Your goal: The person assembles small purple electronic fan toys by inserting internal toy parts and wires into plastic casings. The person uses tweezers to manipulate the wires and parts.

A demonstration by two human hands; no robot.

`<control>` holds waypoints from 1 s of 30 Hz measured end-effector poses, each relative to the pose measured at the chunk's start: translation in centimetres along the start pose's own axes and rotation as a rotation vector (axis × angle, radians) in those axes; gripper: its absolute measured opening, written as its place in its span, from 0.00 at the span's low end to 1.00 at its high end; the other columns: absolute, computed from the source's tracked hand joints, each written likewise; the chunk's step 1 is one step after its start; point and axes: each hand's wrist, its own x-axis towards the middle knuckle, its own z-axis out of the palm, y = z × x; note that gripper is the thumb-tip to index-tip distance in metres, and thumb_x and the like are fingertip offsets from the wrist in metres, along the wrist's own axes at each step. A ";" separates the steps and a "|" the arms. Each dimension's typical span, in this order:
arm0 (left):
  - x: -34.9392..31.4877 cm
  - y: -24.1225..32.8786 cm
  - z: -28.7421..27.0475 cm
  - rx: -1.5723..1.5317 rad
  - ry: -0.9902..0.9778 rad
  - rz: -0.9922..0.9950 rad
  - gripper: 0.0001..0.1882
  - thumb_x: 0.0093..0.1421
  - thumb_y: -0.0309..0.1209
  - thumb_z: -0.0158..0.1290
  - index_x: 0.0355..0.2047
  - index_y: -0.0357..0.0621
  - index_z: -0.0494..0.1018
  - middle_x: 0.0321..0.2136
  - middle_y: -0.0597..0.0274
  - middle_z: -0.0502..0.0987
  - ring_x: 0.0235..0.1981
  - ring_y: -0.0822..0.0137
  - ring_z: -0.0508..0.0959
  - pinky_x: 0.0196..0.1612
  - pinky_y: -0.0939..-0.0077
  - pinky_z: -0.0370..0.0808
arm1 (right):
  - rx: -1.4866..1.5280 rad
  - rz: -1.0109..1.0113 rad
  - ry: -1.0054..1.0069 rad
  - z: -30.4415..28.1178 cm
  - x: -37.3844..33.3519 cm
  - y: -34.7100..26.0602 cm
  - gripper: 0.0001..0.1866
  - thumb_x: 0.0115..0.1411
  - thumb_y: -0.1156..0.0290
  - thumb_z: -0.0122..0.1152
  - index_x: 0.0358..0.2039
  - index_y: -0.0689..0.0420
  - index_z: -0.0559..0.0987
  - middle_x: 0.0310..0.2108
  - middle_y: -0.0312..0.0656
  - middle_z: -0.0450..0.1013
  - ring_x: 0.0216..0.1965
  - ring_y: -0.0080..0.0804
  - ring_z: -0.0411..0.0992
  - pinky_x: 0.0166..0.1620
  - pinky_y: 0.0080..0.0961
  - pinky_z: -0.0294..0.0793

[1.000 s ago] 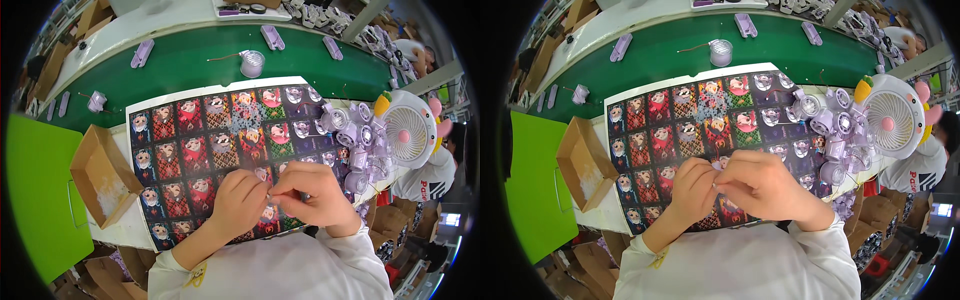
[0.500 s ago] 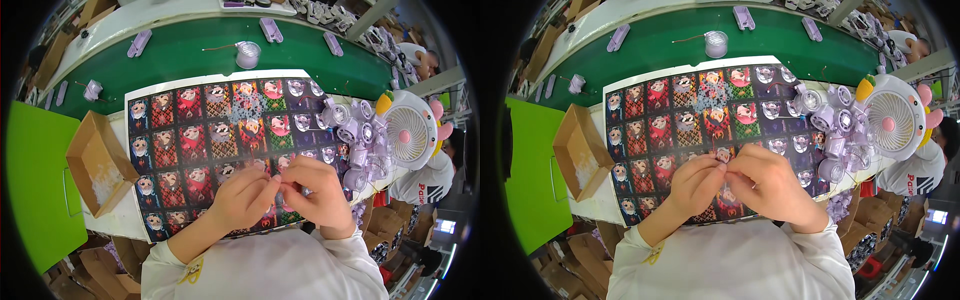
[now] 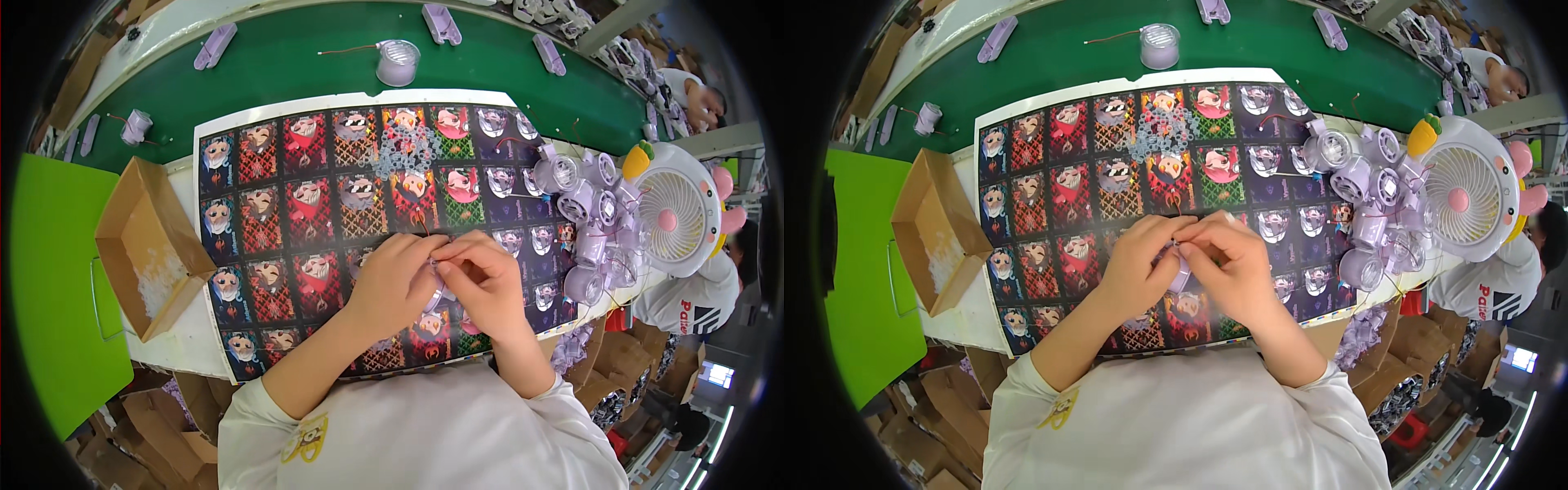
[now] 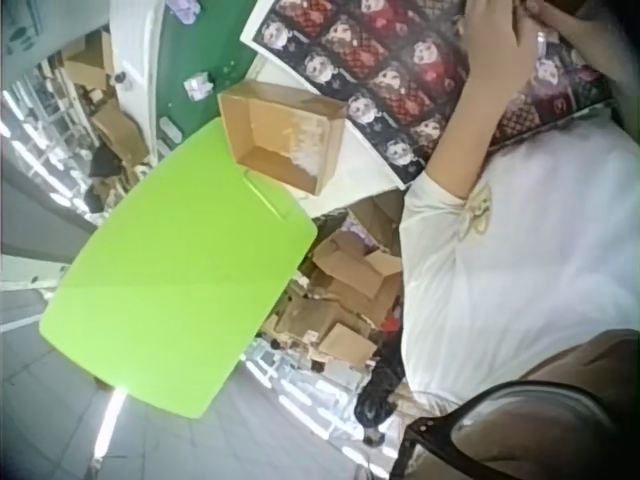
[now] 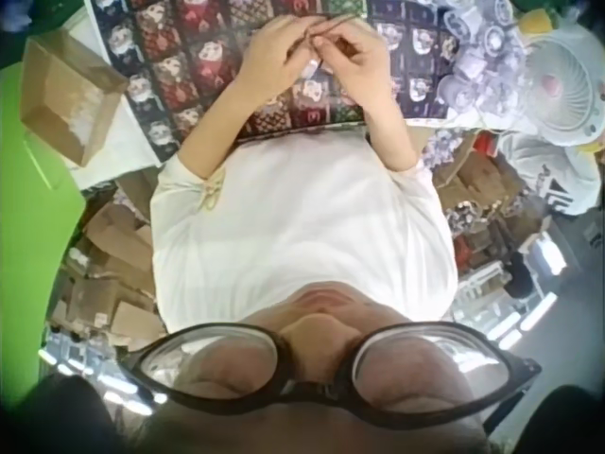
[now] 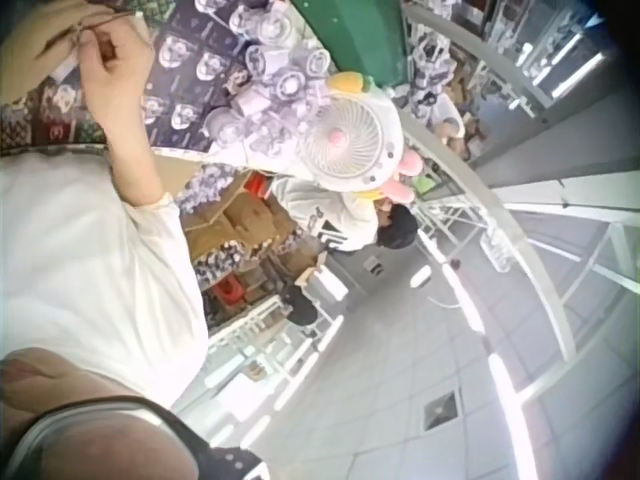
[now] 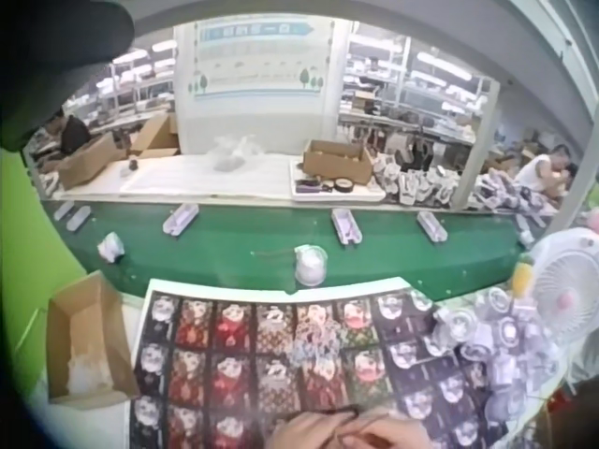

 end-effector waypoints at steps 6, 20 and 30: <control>-0.1 -0.3 -0.1 -0.070 -0.035 -0.039 0.19 0.54 0.22 0.49 0.48 0.33 0.72 0.34 0.47 0.76 0.37 0.49 0.76 0.41 0.59 0.73 | -0.385 -0.379 -0.098 -1.0 1.3 -0.6 0.11 0.50 0.86 0.60 0.35 0.62 0.80 0.32 0.45 0.74 0.31 0.38 0.75 0.35 0.28 0.75; -0.3 0.0 -0.2 -0.052 -0.068 -0.148 0.18 0.56 0.23 0.50 0.48 0.32 0.72 0.34 0.48 0.75 0.35 0.50 0.75 0.40 0.60 0.73 | -0.759 -0.259 -0.042 -4.7 2.5 1.7 0.08 0.52 0.83 0.55 0.33 0.61 0.71 0.30 0.50 0.69 0.35 0.51 0.70 0.39 0.41 0.70; -0.5 0.1 0.3 -0.013 0.042 -0.093 0.19 0.55 0.18 0.50 0.49 0.36 0.74 0.34 0.49 0.77 0.32 0.57 0.79 0.34 0.69 0.75 | -0.523 -0.268 -0.002 -0.4 -1.6 -0.7 0.11 0.52 0.83 0.62 0.37 0.62 0.76 0.29 0.48 0.74 0.28 0.48 0.74 0.31 0.37 0.74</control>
